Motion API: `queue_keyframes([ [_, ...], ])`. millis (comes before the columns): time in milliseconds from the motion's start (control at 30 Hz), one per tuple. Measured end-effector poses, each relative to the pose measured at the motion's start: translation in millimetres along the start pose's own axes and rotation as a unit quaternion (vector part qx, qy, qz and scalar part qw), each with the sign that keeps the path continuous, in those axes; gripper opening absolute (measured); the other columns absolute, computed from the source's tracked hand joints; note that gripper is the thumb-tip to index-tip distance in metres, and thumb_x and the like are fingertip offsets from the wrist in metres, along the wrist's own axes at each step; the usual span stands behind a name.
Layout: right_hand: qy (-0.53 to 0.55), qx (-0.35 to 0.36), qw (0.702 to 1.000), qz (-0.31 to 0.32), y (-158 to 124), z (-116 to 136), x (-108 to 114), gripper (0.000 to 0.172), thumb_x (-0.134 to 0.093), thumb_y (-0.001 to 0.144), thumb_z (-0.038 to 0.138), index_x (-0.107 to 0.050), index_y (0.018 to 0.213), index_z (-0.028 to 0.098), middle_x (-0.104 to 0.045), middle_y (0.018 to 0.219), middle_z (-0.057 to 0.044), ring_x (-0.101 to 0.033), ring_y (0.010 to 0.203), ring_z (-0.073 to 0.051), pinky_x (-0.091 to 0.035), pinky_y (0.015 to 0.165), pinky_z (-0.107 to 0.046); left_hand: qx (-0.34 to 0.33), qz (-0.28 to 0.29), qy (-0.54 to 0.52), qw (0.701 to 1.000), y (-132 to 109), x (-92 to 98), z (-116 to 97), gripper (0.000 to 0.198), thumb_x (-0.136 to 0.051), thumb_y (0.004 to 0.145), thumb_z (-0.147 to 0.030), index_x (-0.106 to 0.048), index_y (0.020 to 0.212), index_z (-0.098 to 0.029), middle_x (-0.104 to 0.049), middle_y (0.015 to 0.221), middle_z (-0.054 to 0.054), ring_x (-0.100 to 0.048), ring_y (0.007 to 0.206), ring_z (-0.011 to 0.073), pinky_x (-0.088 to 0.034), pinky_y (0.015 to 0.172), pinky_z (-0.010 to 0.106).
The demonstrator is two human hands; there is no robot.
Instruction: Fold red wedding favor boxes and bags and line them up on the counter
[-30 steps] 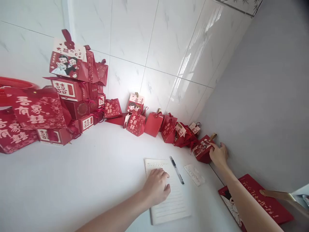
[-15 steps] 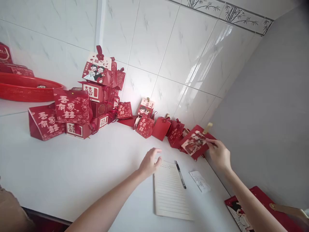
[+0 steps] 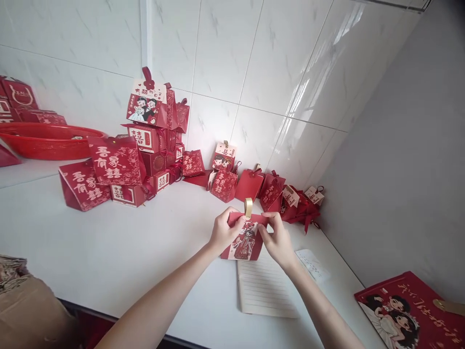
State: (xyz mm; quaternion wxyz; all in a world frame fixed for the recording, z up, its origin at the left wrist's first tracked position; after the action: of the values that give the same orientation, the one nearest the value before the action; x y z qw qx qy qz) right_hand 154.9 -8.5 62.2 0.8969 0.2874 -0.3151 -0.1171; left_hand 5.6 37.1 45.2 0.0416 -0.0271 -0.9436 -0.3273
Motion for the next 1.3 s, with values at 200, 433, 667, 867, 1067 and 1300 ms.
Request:
queue_keyframes([
  [200, -0.085, 0.134, 0.987, 0.029, 26.8, 30.5, 7.3, 0.009, -0.050, 0.082, 0.027, -0.052, 0.078, 0.020, -0.062, 0.083, -0.005, -0.058, 0.081, -0.022, -0.048, 0.074, -0.036, 0.003, 0.009, -0.010, 1.000, 4.3, 3.1, 3.7, 0.018, -0.054, 0.079, -0.030, -0.046, 0.067, -0.019, -0.046, 0.056, -0.006, -0.044, 0.053, 0.0092, -0.037, 0.053, 0.020],
  [433, -0.005, 0.115, 0.992, -0.053, 9.4, 26.9, -9.1, 0.012, -0.048, 0.088, 0.022, -0.057, 0.080, 0.019, -0.057, 0.073, -0.001, -0.053, 0.064, -0.015, -0.044, 0.059, -0.026, -0.009, 0.028, -0.006, 1.000, 6.0, 5.0, -3.5, 0.012, -0.054, 0.077, -0.027, -0.049, 0.070, -0.018, -0.055, 0.064, -0.002, -0.054, 0.061, 0.0116, -0.044, 0.060, 0.022],
  [667, 0.007, 0.143, 0.986, -0.086, -15.5, 28.6, -4.3, 0.013, -0.048, 0.091, 0.016, -0.060, 0.090, 0.021, -0.053, 0.076, -0.002, -0.052, 0.063, -0.014, -0.045, 0.055, -0.026, -0.103, 0.068, 0.014, 0.992, 2.5, 0.7, -26.3, 0.018, -0.059, 0.074, -0.023, -0.042, 0.080, -0.021, -0.058, 0.071, -0.003, -0.055, 0.054, 0.0094, -0.043, 0.046, 0.019],
  [867, 0.019, 0.197, 0.972, -0.127, -19.8, 40.7, 8.0, 0.016, -0.047, 0.090, 0.011, -0.060, 0.090, 0.021, -0.054, 0.076, -0.003, -0.054, 0.067, -0.016, -0.047, 0.058, -0.029, -0.233, 0.058, 0.036, 0.970, -5.0, -0.7, -47.6, 0.012, -0.058, 0.081, -0.016, -0.047, 0.082, -0.020, -0.058, 0.070, -0.003, -0.056, 0.061, 0.0086, -0.046, 0.057, 0.020],
  [1067, 0.035, 0.163, 0.981, -0.104, -18.5, 30.9, 5.1, 0.015, -0.045, 0.089, 0.012, -0.058, 0.087, 0.020, -0.053, 0.077, -0.003, -0.052, 0.071, -0.017, -0.045, 0.062, -0.030, -0.283, 0.091, 0.074, 0.952, -7.5, -7.0, -52.4, 0.017, -0.050, 0.084, -0.010, -0.062, 0.093, -0.018, -0.058, 0.076, 0.002, -0.054, 0.065, 0.0105, -0.046, 0.056, 0.022],
  [1300, 0.040, 0.168, 0.980, -0.098, -19.0, 31.8, 3.1, 0.016, -0.044, 0.089, 0.013, -0.059, 0.088, 0.020, -0.052, 0.076, -0.002, -0.052, 0.069, -0.016, -0.044, 0.060, -0.030, -0.327, 0.088, 0.108, 0.935, -3.4, -1.3, -64.7, 0.026, -0.051, 0.081, -0.009, -0.068, 0.096, -0.019, -0.059, 0.077, 0.003, -0.054, 0.073, 0.0143, -0.050, 0.064, 0.028],
])
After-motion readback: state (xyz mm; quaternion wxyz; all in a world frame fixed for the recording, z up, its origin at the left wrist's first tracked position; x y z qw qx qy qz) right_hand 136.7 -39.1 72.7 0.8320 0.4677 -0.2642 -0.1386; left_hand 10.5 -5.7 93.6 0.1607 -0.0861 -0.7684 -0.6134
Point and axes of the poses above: each hand's wrist, its own y-axis towards the middle knuckle, its own x-axis out of the back of the hand, z = x × y, the point moved 6 cm from there along y, towards the middle knuckle
